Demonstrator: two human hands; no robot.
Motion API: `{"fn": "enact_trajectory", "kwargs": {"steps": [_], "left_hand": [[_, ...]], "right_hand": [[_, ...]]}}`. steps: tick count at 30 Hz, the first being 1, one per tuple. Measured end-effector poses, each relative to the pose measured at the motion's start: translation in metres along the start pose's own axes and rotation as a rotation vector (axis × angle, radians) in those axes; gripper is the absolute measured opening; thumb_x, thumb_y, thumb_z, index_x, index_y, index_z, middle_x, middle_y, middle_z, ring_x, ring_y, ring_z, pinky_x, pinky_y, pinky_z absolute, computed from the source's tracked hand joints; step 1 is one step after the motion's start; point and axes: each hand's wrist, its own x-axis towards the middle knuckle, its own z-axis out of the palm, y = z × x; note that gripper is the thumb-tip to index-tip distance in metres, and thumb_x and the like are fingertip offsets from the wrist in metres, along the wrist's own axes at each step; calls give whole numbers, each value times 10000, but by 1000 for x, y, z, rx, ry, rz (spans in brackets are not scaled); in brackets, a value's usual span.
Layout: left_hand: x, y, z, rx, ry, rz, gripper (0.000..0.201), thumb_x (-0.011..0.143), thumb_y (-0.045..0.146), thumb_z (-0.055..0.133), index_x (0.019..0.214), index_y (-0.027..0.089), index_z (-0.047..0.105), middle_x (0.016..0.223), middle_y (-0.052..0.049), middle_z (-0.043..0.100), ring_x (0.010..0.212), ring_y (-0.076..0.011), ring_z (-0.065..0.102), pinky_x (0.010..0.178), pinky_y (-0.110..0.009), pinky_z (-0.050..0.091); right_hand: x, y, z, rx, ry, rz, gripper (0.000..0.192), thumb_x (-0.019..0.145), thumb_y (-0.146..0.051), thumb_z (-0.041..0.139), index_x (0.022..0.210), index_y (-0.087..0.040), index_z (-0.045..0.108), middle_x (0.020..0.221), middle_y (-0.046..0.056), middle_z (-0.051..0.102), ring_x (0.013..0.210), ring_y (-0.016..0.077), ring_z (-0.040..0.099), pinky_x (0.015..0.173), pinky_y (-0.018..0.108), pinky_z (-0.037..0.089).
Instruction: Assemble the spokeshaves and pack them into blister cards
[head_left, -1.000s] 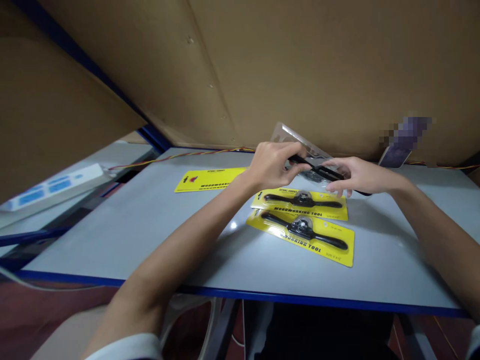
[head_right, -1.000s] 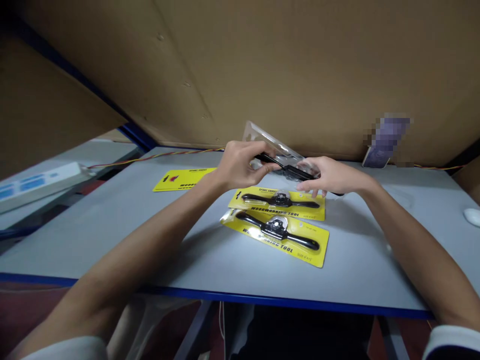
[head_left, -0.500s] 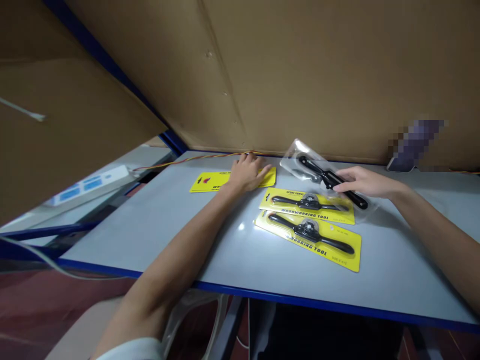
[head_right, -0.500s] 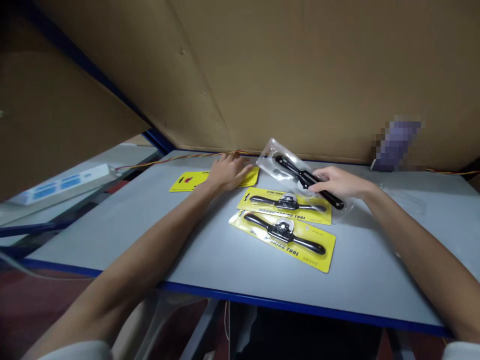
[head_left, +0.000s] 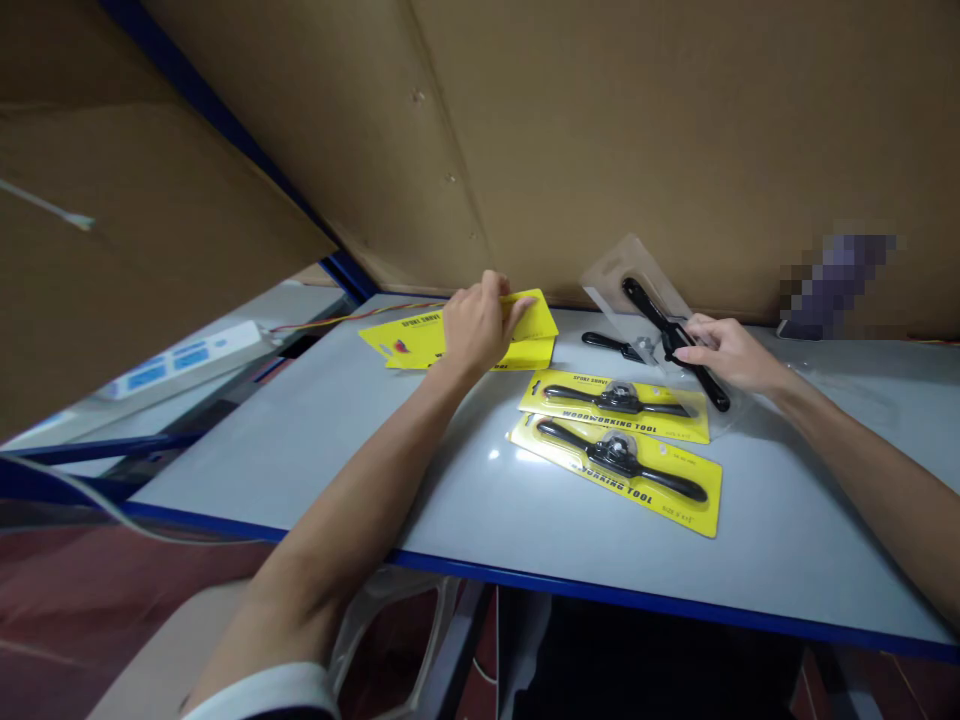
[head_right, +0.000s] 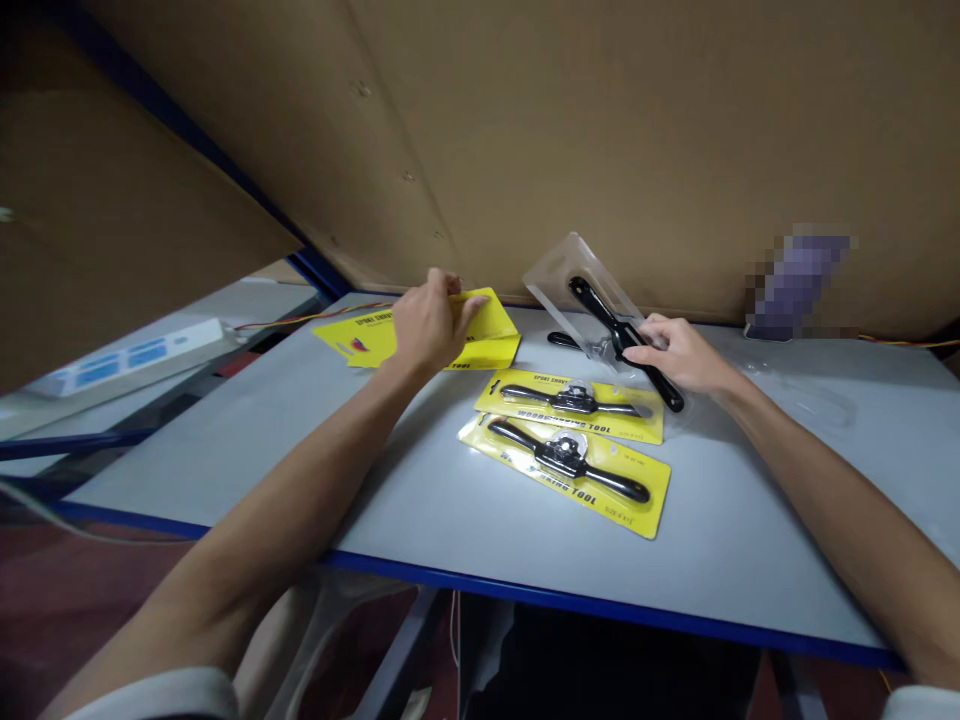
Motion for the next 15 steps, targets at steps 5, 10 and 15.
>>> {"fn": "enact_trajectory", "kwargs": {"steps": [5,10,15], "left_hand": [[1,9,-20,-67,203,185,428,976,473,582,1334,241,557,1186,-142,676,1189,-366,631,1081,-563,448],[1,26,-34,-62,159,251,157,935,291,579,1084,261,620,1190,-126,683,1236,-354,623,1091,-596,466],[-3,43,-36,-136,-16,325,253,892,352,612,1128,268,585,1572,-130,521,1448,-375,482,1144,-613,441]], "right_hand": [[-4,1,-7,316,-81,212,431,806,-593,806,934,-191,720,784,20,666,690,180,618,650,338,479],[-7,-2,-20,573,-157,285,700,765,-478,902,1334,-289,542,876,-13,730,737,208,735,738,383,589],[-9,-22,-22,531,-218,312,476,870,-406,779,1274,-283,560,878,0,694,772,200,690,690,356,568]]}}
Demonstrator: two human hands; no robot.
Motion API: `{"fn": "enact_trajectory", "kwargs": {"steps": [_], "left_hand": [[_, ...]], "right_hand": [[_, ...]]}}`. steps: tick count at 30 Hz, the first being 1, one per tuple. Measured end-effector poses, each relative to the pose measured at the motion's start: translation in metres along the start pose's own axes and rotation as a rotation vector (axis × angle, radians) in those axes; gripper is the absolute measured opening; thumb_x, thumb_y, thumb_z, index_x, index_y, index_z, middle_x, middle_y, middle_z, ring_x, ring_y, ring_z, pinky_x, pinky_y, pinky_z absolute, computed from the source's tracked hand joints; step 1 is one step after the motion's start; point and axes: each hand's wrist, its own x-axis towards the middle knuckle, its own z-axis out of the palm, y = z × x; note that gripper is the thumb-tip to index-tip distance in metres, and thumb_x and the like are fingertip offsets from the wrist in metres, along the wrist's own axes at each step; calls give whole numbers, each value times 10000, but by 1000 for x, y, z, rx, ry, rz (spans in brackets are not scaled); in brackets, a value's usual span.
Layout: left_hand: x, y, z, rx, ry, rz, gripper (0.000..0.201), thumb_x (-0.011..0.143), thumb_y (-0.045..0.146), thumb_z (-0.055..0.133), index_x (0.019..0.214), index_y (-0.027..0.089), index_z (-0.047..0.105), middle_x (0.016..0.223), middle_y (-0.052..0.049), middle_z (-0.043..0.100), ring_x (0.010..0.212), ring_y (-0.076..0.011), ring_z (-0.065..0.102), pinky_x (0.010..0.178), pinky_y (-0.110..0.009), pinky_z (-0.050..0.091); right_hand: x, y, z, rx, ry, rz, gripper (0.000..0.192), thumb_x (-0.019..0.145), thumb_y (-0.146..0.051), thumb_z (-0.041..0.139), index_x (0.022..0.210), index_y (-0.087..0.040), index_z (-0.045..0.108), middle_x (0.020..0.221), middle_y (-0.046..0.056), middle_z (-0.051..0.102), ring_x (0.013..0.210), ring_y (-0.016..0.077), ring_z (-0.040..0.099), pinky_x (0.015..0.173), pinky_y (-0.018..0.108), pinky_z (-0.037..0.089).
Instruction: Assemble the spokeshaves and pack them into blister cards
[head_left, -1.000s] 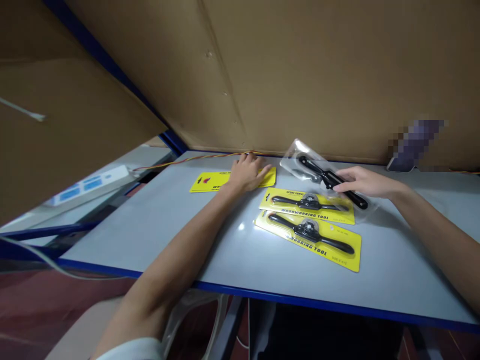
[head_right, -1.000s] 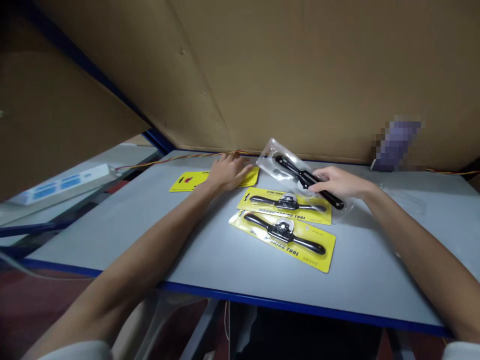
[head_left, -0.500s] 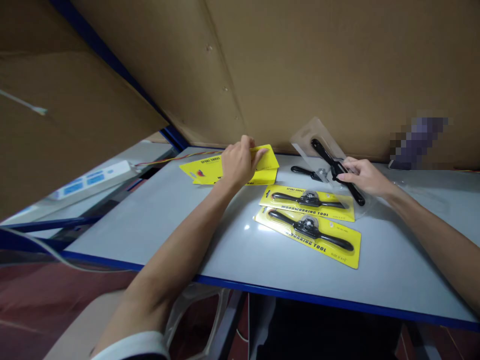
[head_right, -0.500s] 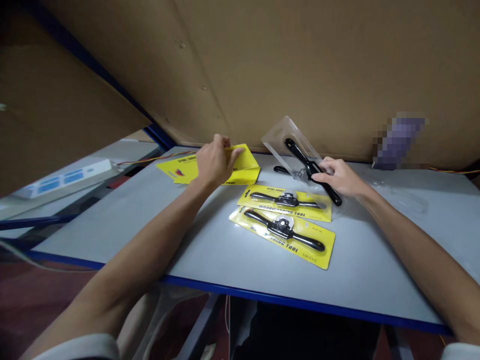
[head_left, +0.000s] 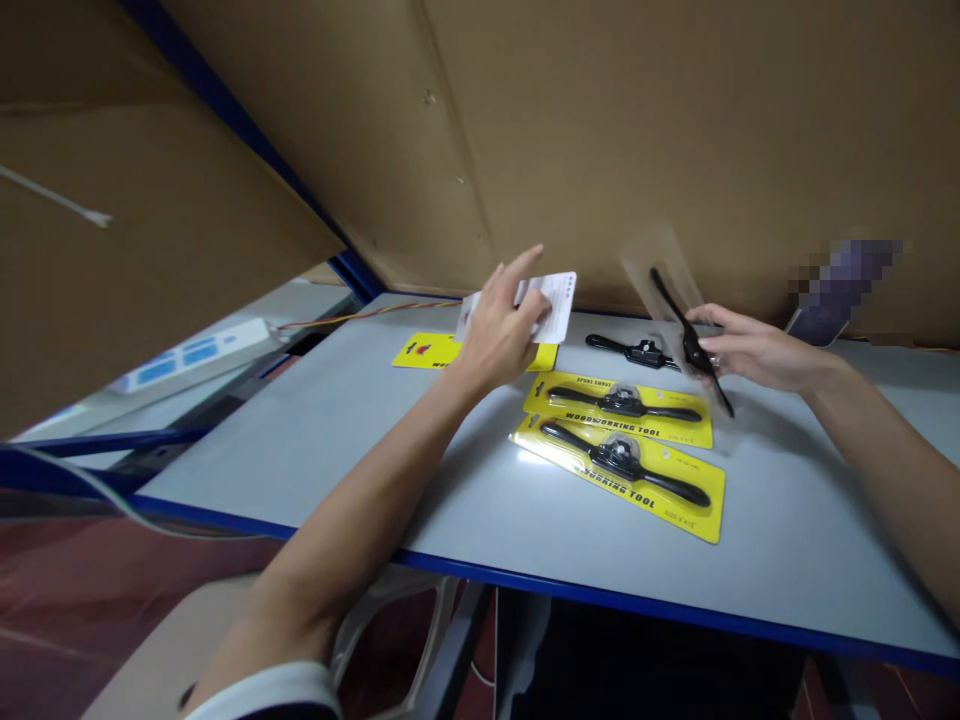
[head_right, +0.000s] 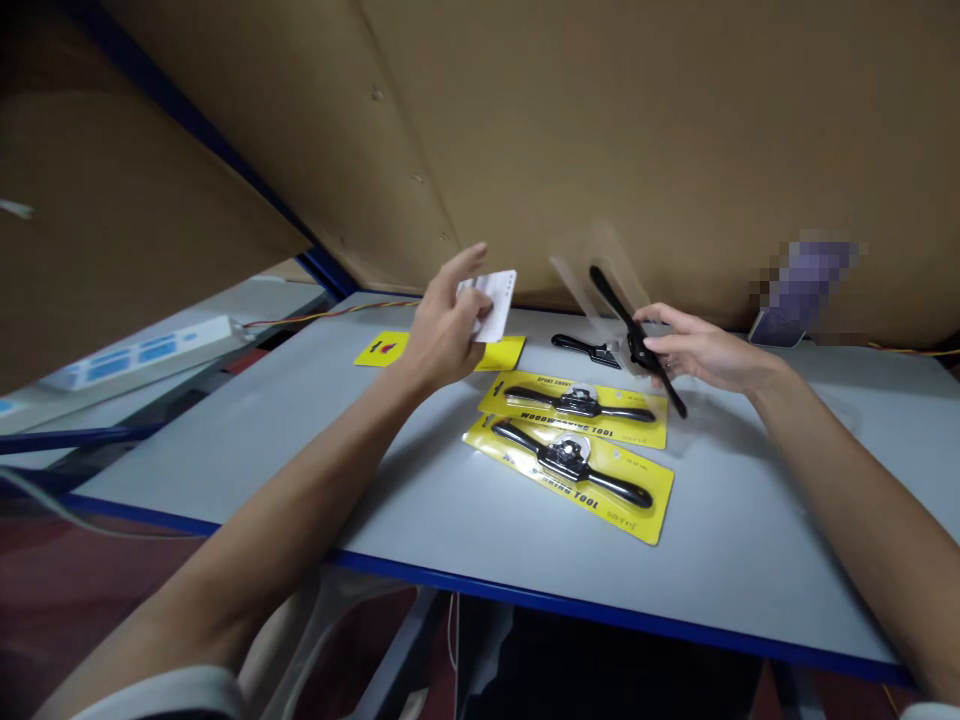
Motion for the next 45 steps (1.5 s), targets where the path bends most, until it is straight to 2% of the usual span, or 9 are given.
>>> {"fn": "enact_trajectory", "kwargs": {"steps": [3,10,17,22,27,35,38,43,45], "left_hand": [[-4,2,6,-12,-40,25,289,857,384,632,1116,274,567,1543,-142,545,1360,-386,524,1081,-622,467],[-12,-3,15,65,-70,71,437,743,465,757,1055,256,533,1355,-182,601,1171,-407,557,1006,-613,471],[-7,5,7,107,-151,97,426,726,369,795,1042,245,537,1270,-161,609,1123,-389,543,976,-567,457],[-7,17,20,76,-311,155,382,760,340,791,1042,217,566,1199,-160,612,1076,-357,533,920,-513,477],[-8,19,29,18,-368,161,392,793,382,800,1072,211,585,1205,-154,609,1062,-340,525,914,-486,467],[-5,27,23,-37,-347,264,372,794,379,796,1079,218,617,1213,-150,648,1056,-329,544,900,-465,465],[-5,41,22,-40,-319,330,355,821,384,781,1087,213,620,1362,-183,627,1094,-333,561,916,-477,483],[-4,50,15,-115,-218,398,594,856,739,674,1105,203,614,1592,-228,490,1233,-372,578,983,-535,502],[-3,42,7,-100,-120,343,558,934,733,561,1142,218,616,1593,-198,508,1337,-372,546,1055,-570,476]], "right_hand": [[0,-5,10,-189,11,8,276,931,-478,695,1068,-246,640,770,4,634,655,167,595,579,318,499],[3,-3,14,-575,-27,-2,437,938,-658,613,902,-229,686,821,20,678,638,153,578,578,306,436],[4,3,10,-694,-46,28,475,944,-690,588,800,-240,633,680,-10,618,535,149,536,571,328,391],[4,1,13,-691,-15,-1,507,971,-720,531,821,-245,628,659,-14,599,556,156,538,579,327,388],[4,1,11,-687,16,-11,522,964,-728,528,776,-247,601,633,-20,595,529,155,528,578,329,378],[4,-5,15,-756,7,-19,532,981,-725,488,801,-244,628,639,-13,601,542,155,531,596,338,372],[6,-8,25,-793,6,-52,512,996,-681,471,794,-241,636,658,4,626,607,172,548,629,342,378],[7,-12,35,-768,7,-98,473,994,-643,495,845,-233,678,786,33,690,709,191,580,662,343,389],[7,-13,33,-727,12,-75,471,996,-652,505,883,-234,691,768,23,674,670,178,566,642,337,392]]}}
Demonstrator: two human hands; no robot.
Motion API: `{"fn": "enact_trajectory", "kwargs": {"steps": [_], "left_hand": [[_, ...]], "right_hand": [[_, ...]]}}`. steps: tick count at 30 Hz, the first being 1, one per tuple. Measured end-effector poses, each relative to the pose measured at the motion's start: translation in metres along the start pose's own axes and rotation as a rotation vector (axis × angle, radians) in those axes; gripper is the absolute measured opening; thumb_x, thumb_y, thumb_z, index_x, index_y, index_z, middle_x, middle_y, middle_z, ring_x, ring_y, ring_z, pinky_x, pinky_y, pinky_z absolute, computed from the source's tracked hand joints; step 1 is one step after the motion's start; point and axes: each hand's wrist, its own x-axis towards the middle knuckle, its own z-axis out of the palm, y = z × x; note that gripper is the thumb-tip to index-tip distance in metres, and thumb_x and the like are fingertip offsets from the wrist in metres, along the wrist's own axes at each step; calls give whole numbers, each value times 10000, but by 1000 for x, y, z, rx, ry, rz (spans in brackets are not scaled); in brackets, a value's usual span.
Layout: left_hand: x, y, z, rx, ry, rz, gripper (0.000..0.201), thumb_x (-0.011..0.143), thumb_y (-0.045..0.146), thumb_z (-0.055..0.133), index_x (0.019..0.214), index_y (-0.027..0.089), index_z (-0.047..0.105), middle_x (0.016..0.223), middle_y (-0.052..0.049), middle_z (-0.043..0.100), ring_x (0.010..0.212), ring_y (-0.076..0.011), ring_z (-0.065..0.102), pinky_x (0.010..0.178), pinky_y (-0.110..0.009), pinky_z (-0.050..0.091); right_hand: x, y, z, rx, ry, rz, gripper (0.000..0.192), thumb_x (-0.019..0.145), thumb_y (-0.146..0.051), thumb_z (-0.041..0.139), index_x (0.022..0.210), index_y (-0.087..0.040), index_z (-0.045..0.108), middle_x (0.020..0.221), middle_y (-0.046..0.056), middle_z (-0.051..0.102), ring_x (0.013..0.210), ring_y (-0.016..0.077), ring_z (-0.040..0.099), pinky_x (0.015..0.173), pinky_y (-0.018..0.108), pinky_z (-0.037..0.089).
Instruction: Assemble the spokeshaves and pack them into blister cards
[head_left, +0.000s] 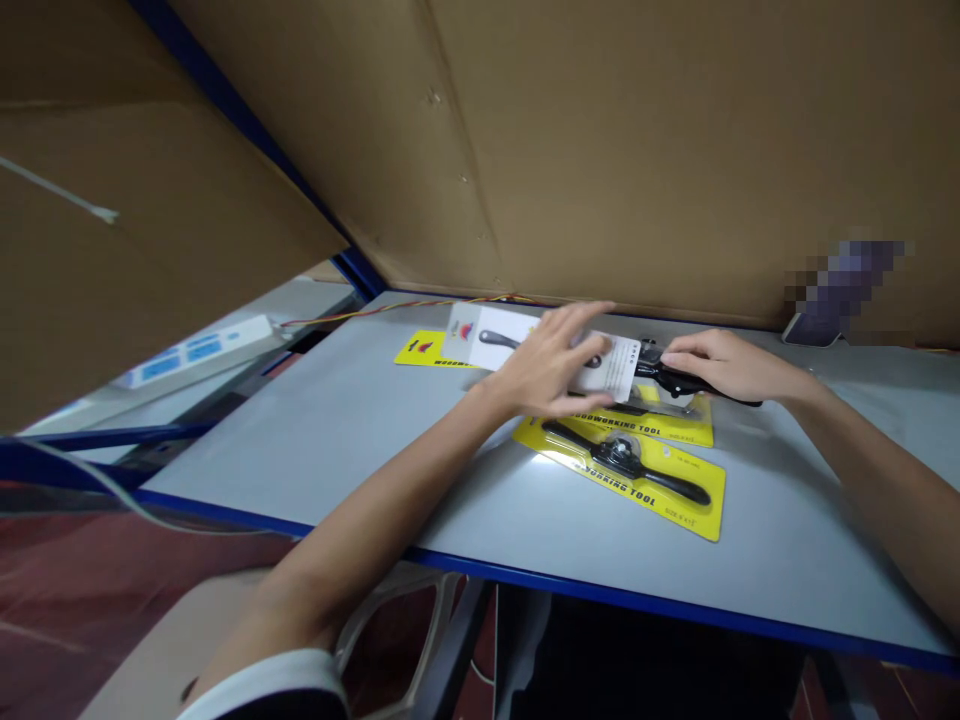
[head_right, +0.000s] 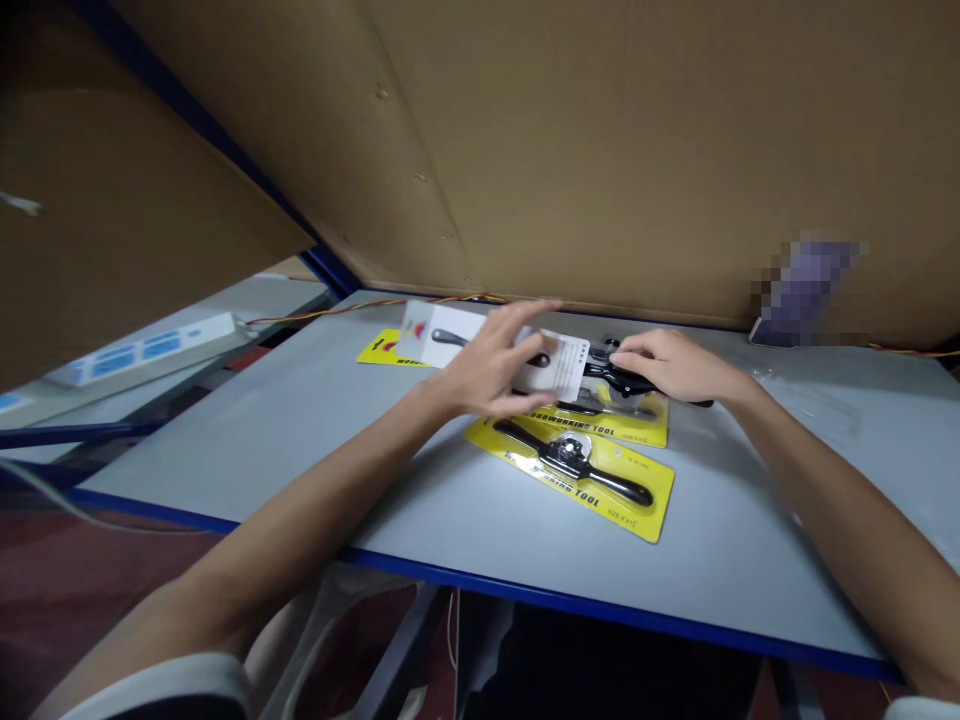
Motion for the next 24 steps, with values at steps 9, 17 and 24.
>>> {"fn": "enact_trajectory", "kwargs": {"steps": [9,17,24], "left_hand": [[-23,-75,-3,-92,380,-868,837,936,829,476,1379,122,538,1337,-153,696,1178,-287,662,999,-521,536],[-7,-29,26,-215,388,-722,699,917,754,614,1388,239,572,1402,-157,681,1290,-346,646,1101,-541,512],[6,21,18,-57,197,-612,713,928,720,594,1465,252,558,1408,-144,688,1262,-344,641,1082,-509,489]], "right_hand": [[-2,24,-12,329,-4,116,514,960,-709,564,1024,-235,753,909,64,718,723,200,607,639,341,492],[4,18,-1,557,-126,302,733,1035,-769,310,1124,-214,780,969,106,799,798,228,683,690,324,524],[6,-13,11,870,-235,347,586,1071,-654,361,1161,-228,753,996,83,821,838,240,755,712,334,626]]}}
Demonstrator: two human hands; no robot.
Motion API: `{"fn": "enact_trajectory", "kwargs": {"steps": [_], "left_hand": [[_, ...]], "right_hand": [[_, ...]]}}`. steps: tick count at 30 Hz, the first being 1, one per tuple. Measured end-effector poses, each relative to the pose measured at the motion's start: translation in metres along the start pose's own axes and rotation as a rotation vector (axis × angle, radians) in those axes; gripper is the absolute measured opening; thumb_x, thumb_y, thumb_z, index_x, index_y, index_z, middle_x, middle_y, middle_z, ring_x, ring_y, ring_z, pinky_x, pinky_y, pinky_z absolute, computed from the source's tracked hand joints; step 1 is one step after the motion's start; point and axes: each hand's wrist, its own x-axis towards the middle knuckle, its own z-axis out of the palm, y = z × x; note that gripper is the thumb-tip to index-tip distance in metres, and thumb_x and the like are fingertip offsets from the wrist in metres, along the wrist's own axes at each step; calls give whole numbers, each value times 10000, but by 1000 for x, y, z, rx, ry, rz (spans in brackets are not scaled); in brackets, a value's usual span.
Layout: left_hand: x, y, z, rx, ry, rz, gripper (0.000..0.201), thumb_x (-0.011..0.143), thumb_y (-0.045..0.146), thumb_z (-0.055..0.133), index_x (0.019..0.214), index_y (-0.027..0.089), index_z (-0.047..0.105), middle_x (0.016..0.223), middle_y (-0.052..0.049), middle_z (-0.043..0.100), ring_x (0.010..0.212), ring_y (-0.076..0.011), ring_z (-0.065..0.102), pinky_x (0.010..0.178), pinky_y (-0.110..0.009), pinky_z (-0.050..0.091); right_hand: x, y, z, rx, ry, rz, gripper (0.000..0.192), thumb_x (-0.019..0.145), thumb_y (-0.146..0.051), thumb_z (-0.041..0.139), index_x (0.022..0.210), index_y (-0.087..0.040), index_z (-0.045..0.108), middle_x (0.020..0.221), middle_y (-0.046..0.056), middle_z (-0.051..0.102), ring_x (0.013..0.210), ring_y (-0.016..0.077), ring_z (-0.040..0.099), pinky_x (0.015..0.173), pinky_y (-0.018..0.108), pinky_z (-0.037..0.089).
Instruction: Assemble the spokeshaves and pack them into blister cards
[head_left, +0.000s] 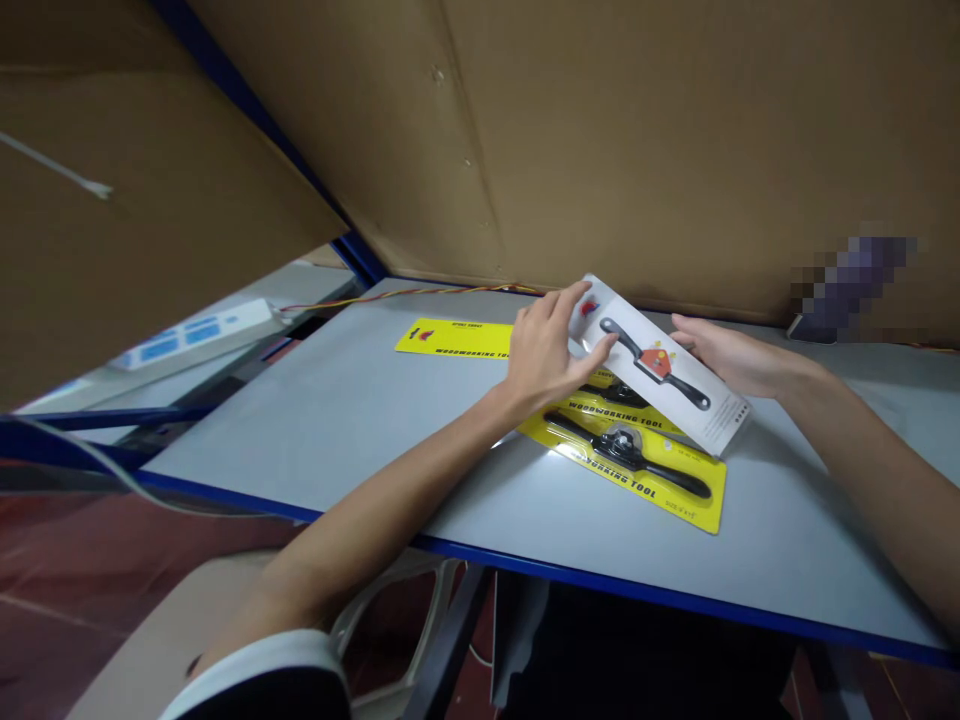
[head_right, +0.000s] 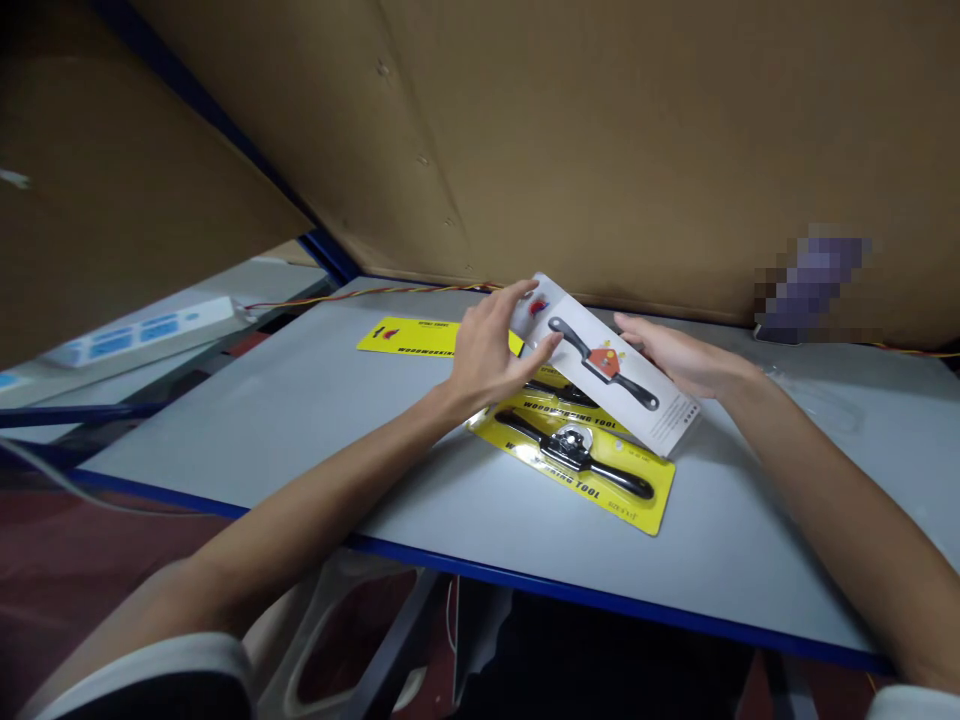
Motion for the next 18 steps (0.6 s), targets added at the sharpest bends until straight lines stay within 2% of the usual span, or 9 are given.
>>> {"fn": "enact_trajectory", "kwargs": {"steps": [5,10,13,16,18], "left_hand": [[-1,3,-7,109,-19,77,729,936,728,551,1474,237,574,1426,-154,676,1299,-347,603,1098,-494,440],[2,-7,-6,119,-40,99,682,980,684,495,1484,230,568,1390,-151,689,1256,-336,607,1073,-487,443],[2,-15,-3,112,-60,111,653,1021,641,424,1489,206,560,1391,-161,684,1256,-329,610,1061,-479,455],[3,-24,-1,95,-58,119,640,1048,612,376,1515,204,534,1409,-163,676,1274,-323,606,1080,-474,454],[4,-28,-2,89,-15,135,635,1051,600,382,1536,211,515,1478,-172,633,1344,-340,572,1125,-503,431]], "right_hand": [[2,-2,8,51,22,-45,354,1075,-438,479,1110,-224,759,963,59,827,799,213,762,693,307,637],[1,0,6,9,74,-106,200,951,-377,711,1011,-195,769,944,75,818,726,202,745,593,279,606],[-3,-1,9,-52,67,-145,272,869,-380,818,1069,-202,774,950,62,811,697,178,723,545,256,571],[-6,-1,10,-136,64,-189,348,782,-338,892,1095,-233,782,1039,48,818,774,187,738,595,265,592],[-6,0,11,-181,83,-241,353,736,-278,914,1065,-246,789,1071,36,818,811,189,740,625,269,601]]}}
